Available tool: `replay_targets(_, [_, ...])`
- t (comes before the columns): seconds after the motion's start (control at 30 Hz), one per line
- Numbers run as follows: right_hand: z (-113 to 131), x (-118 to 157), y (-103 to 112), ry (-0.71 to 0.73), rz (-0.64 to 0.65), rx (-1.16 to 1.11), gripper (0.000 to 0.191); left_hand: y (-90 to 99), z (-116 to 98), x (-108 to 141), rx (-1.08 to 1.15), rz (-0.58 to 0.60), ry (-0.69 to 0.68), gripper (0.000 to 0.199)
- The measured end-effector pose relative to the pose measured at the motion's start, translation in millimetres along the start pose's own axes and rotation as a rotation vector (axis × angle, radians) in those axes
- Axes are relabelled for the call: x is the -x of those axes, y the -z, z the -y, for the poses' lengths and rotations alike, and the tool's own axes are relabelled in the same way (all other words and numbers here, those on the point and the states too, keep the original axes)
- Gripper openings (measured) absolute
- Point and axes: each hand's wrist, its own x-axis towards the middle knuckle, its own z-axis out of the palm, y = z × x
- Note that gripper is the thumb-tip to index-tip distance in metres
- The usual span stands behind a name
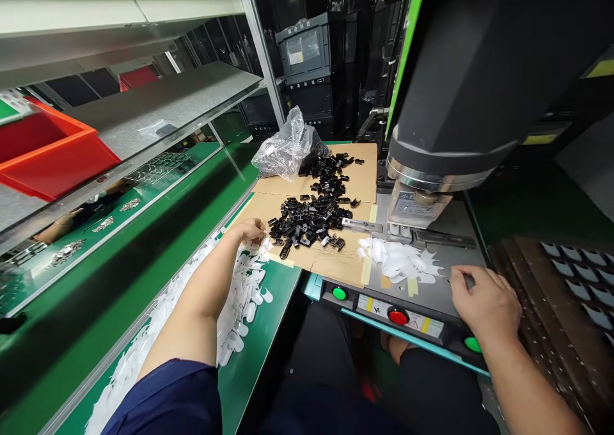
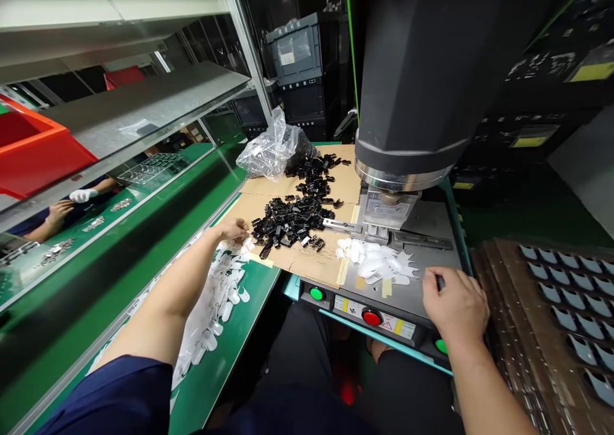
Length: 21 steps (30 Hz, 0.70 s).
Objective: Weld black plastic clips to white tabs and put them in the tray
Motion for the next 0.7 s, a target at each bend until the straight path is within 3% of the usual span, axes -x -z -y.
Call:
replay_targets(0.2, [1, 0, -1, -0.015, -0.012, -0.017, 0.028, -3.5, 6, 27, -0.042, -0.014, -0.130, 0.030])
replay_targets(0.47, [6, 0, 3, -0.065, 0.028, -0.052, 0.027, -29.6, 5, 55, -0.215, -0.211, -0.276, 0.033])
replay_targets(0.7, [8, 0, 5, -0.079, 0.051, -0.049, 0.028, -18.9, 19, 81, -0.339, -0.188, -0.275, 0.025])
